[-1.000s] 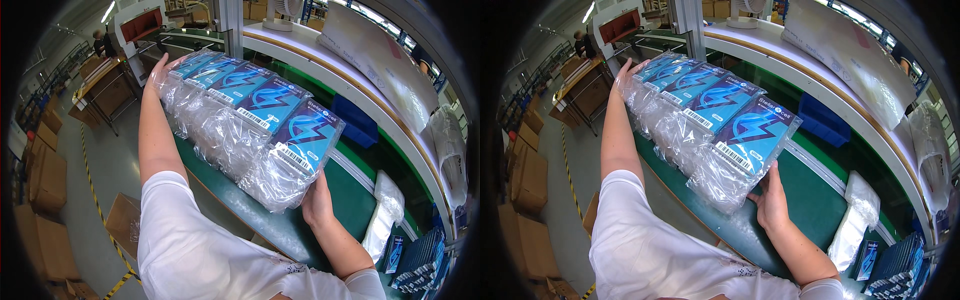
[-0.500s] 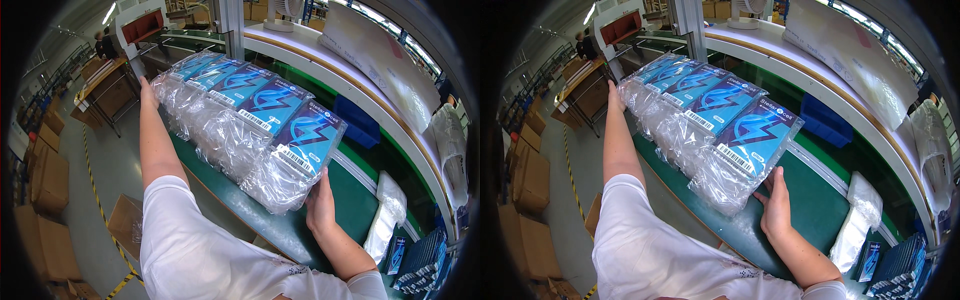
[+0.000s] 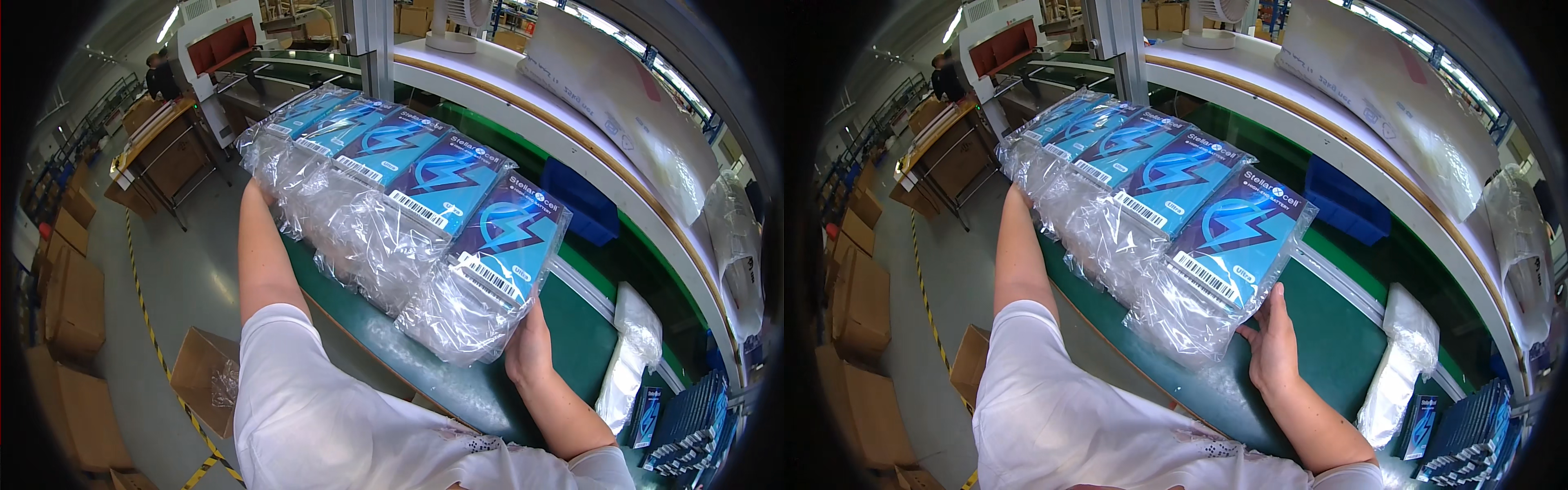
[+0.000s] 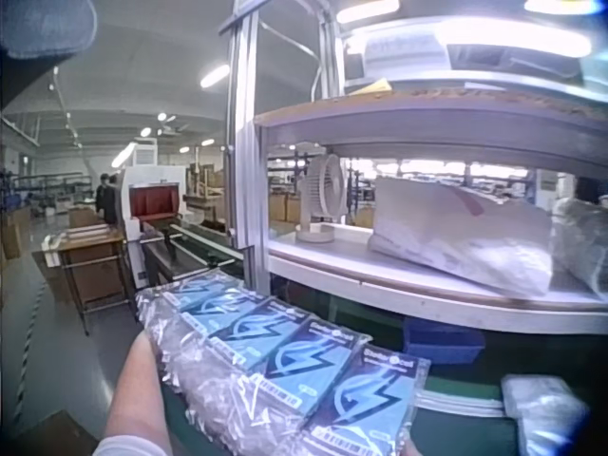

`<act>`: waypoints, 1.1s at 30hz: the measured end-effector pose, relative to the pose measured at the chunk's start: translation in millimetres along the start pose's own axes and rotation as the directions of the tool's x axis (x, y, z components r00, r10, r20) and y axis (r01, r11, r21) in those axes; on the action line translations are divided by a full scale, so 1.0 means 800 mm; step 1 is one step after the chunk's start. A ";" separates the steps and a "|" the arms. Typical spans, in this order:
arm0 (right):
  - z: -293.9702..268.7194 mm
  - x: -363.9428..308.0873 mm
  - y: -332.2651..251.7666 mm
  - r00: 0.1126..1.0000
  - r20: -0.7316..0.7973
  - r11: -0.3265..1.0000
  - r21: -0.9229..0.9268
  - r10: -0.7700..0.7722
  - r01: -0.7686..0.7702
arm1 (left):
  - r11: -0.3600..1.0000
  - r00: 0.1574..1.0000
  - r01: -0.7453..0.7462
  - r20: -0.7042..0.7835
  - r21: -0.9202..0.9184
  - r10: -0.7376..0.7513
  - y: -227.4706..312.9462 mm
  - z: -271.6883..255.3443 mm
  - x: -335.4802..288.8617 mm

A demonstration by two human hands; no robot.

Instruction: The person repeatedly picks up small blue boxes labeled 'Stellar Cell' and places them into clear plastic bags. They then seal the bags and stack them on a green workbench. The process is repetitive, involving picking, bagging, and stacking.

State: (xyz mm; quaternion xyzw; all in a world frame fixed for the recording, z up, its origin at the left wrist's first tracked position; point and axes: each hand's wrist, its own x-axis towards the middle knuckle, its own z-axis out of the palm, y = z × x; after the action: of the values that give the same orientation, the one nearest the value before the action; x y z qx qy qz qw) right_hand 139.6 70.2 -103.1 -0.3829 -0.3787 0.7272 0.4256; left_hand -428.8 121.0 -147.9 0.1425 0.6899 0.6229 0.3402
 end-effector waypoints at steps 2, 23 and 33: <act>0.000 0.000 0.002 1.000 0.012 1.000 0.017 0.007 -0.007 | 1.000 1.000 0.007 0.007 0.001 -0.007 0.001 0.002 0.001; 0.005 -0.001 0.010 0.992 0.121 0.990 0.132 0.024 -0.040 | 0.999 0.999 0.029 0.026 0.023 -0.029 0.007 0.005 -0.006; 0.013 -0.004 0.009 0.996 0.083 0.996 0.082 0.013 -0.020 | 0.999 0.998 0.034 0.045 0.005 -0.035 0.003 0.004 -0.007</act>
State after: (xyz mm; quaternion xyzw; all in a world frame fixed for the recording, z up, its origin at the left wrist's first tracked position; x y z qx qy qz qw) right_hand 128.9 62.1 -104.3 -0.3378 -0.3622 0.7608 0.4193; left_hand -423.2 120.9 -144.0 0.1454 0.6857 0.6120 0.3662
